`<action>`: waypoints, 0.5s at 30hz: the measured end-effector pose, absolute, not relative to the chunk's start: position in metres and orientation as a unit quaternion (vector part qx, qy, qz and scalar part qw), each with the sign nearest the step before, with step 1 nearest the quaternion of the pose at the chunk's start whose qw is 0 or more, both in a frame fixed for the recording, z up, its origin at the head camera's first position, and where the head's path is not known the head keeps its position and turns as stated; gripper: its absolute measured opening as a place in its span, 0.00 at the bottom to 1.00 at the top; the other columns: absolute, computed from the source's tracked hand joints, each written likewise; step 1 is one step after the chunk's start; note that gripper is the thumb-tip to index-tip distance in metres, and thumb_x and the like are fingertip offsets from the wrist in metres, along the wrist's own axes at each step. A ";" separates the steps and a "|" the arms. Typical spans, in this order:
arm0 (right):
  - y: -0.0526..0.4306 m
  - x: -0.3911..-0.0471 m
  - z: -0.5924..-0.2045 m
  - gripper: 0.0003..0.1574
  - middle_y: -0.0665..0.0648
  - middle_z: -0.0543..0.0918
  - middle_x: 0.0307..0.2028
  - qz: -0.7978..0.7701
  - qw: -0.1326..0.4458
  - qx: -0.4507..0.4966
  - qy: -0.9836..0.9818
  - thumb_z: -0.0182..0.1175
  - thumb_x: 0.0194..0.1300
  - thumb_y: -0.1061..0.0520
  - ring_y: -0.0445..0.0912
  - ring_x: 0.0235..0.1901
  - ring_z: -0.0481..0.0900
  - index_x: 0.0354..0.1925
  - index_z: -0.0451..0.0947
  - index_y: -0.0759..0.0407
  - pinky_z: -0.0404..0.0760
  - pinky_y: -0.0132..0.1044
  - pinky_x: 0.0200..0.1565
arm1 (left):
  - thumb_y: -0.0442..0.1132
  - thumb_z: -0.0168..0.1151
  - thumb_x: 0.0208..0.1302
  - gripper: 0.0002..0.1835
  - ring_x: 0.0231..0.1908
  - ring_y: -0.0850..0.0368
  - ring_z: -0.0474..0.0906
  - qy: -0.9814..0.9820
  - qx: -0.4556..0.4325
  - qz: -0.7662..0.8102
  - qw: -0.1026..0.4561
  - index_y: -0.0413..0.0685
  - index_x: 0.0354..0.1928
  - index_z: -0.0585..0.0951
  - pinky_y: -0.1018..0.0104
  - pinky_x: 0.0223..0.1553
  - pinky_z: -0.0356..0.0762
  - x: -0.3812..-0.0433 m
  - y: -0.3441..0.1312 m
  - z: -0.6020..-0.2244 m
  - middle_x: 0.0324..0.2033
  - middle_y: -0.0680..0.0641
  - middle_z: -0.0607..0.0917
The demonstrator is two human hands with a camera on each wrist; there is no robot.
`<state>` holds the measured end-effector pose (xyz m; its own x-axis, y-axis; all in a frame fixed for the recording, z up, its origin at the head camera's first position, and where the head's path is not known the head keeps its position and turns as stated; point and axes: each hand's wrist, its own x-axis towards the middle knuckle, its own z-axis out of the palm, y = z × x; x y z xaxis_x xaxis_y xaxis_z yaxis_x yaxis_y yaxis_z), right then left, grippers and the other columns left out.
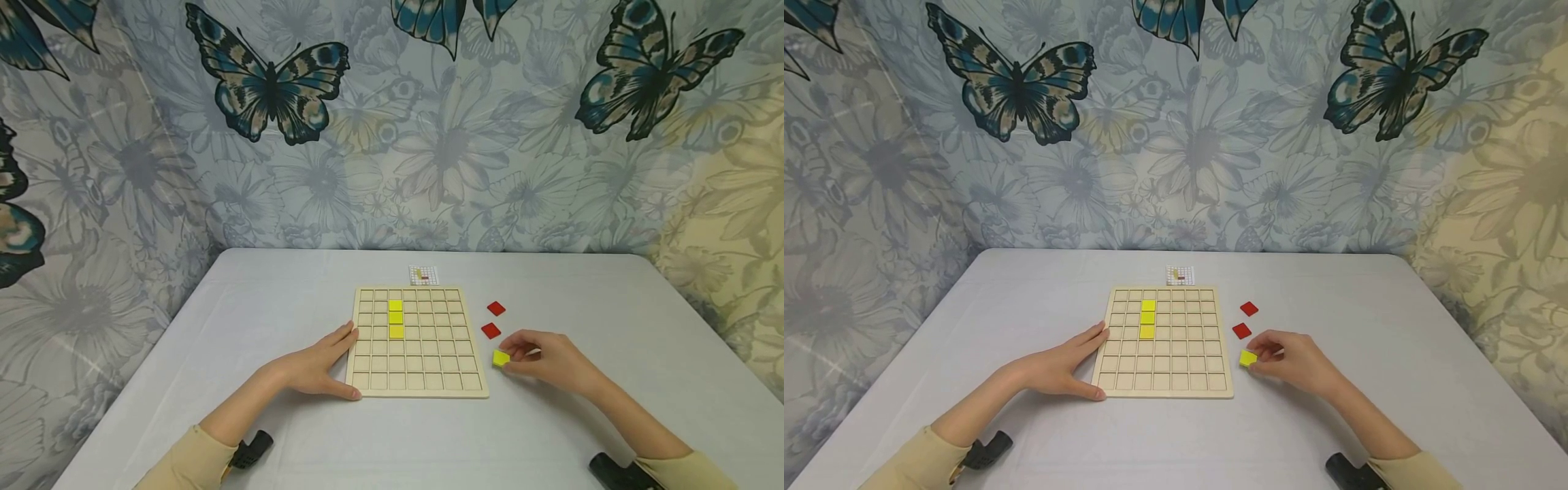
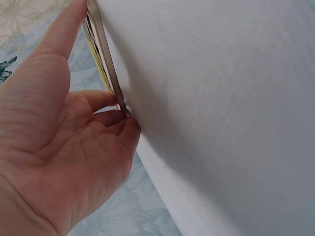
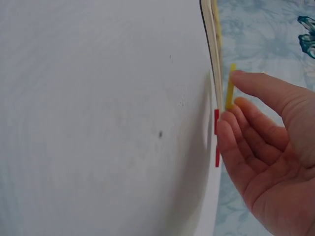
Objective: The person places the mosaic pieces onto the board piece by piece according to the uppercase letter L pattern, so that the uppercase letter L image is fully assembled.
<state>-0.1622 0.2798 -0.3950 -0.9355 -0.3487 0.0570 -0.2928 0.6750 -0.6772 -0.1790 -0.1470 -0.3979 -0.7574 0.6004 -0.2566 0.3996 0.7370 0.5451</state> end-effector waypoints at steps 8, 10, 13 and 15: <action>0.264 -0.164 -0.395 0.21 0.50 0.82 0.34 -0.407 0.061 -0.139 0.901 0.74 0.54 0.50 0.44 0.37 0.79 0.45 0.82 0.55 0.80 0.31 0.42 | 0.63 0.70 0.54 0.61 0.75 0.47 0.36 0.905 0.277 0.241 0.215 0.41 0.77 0.46 0.49 0.70 0.48 -0.179 -0.147 -0.398 0.76 0.41 0.39; 0.260 -0.165 -0.395 0.21 0.51 0.82 0.35 -0.421 0.071 -0.126 0.896 0.74 0.54 0.49 0.46 0.39 0.80 0.45 0.82 0.55 0.80 0.32 0.42 | 0.64 0.69 0.53 0.61 0.75 0.47 0.36 0.906 0.277 0.240 0.214 0.41 0.77 0.46 0.49 0.70 0.48 -0.178 -0.147 -0.398 0.76 0.41 0.39; 0.251 -0.165 -0.395 0.22 0.52 0.82 0.36 -0.443 0.085 -0.110 0.886 0.74 0.54 0.49 0.49 0.40 0.80 0.45 0.82 0.54 0.79 0.33 0.41 | 0.64 0.69 0.54 0.61 0.75 0.47 0.36 0.907 0.277 0.237 0.212 0.41 0.77 0.46 0.49 0.70 0.48 -0.179 -0.147 -0.398 0.76 0.42 0.40; 0.246 -0.166 -0.393 0.22 0.53 0.82 0.37 -0.457 0.092 -0.106 0.878 0.74 0.54 0.49 0.49 0.41 0.79 0.46 0.82 0.55 0.79 0.33 0.41 | 0.64 0.69 0.54 0.61 0.75 0.46 0.36 0.907 0.277 0.237 0.212 0.41 0.77 0.46 0.49 0.70 0.48 -0.179 -0.147 -0.398 0.76 0.42 0.40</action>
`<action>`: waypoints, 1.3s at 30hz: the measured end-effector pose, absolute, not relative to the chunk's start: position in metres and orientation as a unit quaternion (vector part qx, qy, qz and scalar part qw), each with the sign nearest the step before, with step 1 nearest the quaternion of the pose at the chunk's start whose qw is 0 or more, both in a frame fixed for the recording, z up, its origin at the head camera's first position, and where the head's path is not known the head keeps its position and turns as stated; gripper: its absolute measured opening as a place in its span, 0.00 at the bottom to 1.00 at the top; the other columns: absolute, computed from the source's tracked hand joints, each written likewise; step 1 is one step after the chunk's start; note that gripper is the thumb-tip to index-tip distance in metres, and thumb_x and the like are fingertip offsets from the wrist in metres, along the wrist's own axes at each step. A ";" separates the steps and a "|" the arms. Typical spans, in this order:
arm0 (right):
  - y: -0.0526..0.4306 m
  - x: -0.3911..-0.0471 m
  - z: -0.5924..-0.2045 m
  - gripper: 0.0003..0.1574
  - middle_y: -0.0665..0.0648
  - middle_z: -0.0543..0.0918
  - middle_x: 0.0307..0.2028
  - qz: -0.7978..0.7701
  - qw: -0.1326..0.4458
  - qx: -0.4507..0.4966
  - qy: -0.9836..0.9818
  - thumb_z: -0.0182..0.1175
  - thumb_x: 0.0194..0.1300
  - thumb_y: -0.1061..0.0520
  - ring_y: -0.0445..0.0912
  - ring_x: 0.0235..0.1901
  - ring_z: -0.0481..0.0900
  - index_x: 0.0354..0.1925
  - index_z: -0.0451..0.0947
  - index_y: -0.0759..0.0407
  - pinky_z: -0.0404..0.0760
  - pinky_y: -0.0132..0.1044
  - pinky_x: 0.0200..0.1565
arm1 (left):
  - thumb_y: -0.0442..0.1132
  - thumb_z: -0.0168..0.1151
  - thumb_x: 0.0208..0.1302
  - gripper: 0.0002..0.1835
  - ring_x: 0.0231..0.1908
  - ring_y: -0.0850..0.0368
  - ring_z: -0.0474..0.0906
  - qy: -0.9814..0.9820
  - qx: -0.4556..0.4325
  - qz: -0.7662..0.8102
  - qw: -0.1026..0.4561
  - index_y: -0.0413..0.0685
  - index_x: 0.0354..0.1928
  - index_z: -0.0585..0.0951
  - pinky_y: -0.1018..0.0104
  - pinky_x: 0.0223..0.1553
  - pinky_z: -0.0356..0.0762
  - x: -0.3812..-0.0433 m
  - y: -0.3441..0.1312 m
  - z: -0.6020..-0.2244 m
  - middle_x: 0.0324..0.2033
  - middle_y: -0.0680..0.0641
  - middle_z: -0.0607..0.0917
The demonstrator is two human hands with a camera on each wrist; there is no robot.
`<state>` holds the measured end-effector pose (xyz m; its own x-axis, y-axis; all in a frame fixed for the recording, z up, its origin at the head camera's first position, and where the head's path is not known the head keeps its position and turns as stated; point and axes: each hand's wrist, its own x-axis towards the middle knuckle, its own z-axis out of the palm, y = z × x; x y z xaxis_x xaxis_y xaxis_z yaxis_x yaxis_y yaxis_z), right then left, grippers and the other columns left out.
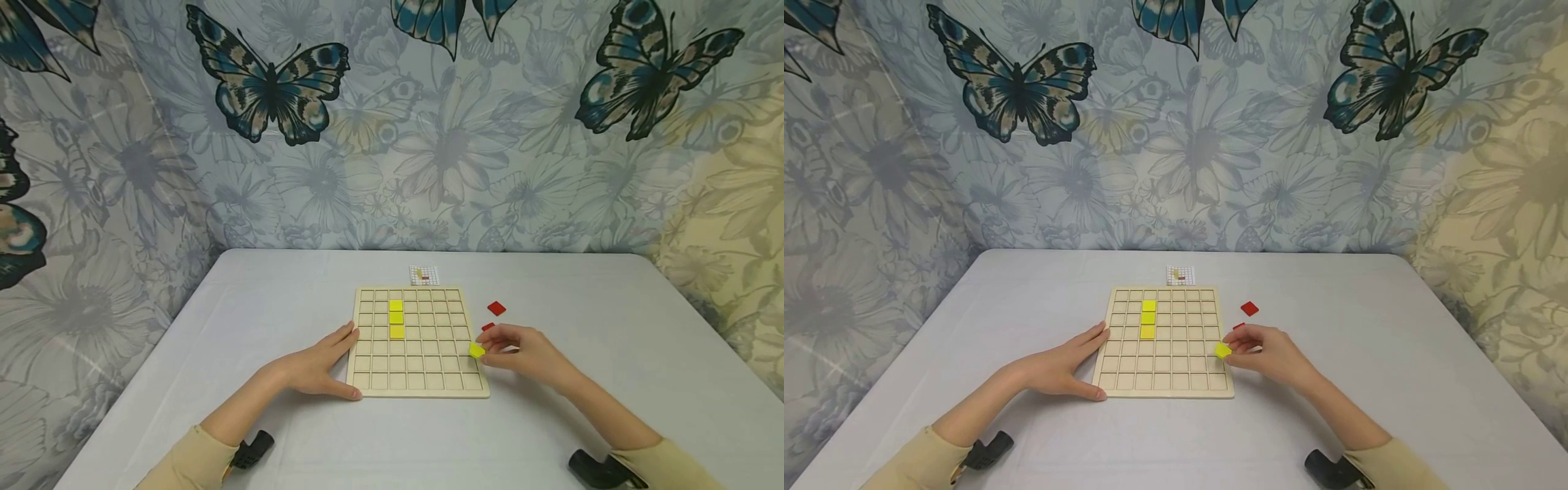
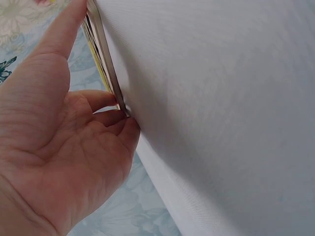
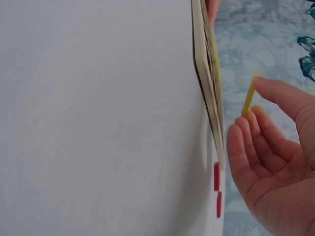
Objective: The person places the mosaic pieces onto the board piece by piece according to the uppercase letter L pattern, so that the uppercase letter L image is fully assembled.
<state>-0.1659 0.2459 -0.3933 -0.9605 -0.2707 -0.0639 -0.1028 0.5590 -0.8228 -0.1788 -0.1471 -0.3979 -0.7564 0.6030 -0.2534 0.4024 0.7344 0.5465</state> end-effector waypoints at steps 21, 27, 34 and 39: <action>0.186 -0.181 -0.396 0.14 0.50 0.82 0.31 -0.454 0.104 -0.192 0.864 0.75 0.53 0.54 0.46 0.34 0.79 0.38 0.82 0.54 0.80 0.32 0.38 | 0.64 0.69 0.54 0.61 0.75 0.47 0.36 0.908 0.281 0.230 0.211 0.41 0.77 0.46 0.50 0.70 0.48 -0.180 -0.147 -0.400 0.76 0.41 0.39; 0.167 -0.187 -0.395 0.11 0.48 0.81 0.31 -0.437 0.095 -0.217 0.868 0.74 0.54 0.55 0.45 0.33 0.79 0.35 0.82 0.52 0.81 0.32 0.38 | 0.64 0.69 0.54 0.61 0.75 0.47 0.36 0.908 0.279 0.230 0.212 0.41 0.77 0.46 0.50 0.70 0.48 -0.181 -0.147 -0.399 0.76 0.41 0.40; 0.150 -0.197 -0.395 0.09 0.45 0.81 0.30 -0.420 0.076 -0.250 0.869 0.74 0.55 0.56 0.42 0.32 0.79 0.32 0.82 0.52 0.81 0.33 0.40 | 0.64 0.69 0.53 0.61 0.75 0.48 0.36 0.908 0.276 0.230 0.214 0.42 0.77 0.46 0.50 0.70 0.48 -0.181 -0.147 -0.399 0.76 0.42 0.40; 0.142 -0.203 -0.398 0.08 0.45 0.81 0.29 -0.412 0.069 -0.281 0.864 0.73 0.55 0.58 0.40 0.32 0.79 0.32 0.81 0.54 0.81 0.32 0.39 | 0.64 0.69 0.54 0.61 0.75 0.47 0.36 0.909 0.276 0.229 0.213 0.42 0.77 0.46 0.50 0.70 0.48 -0.180 -0.147 -0.398 0.76 0.42 0.40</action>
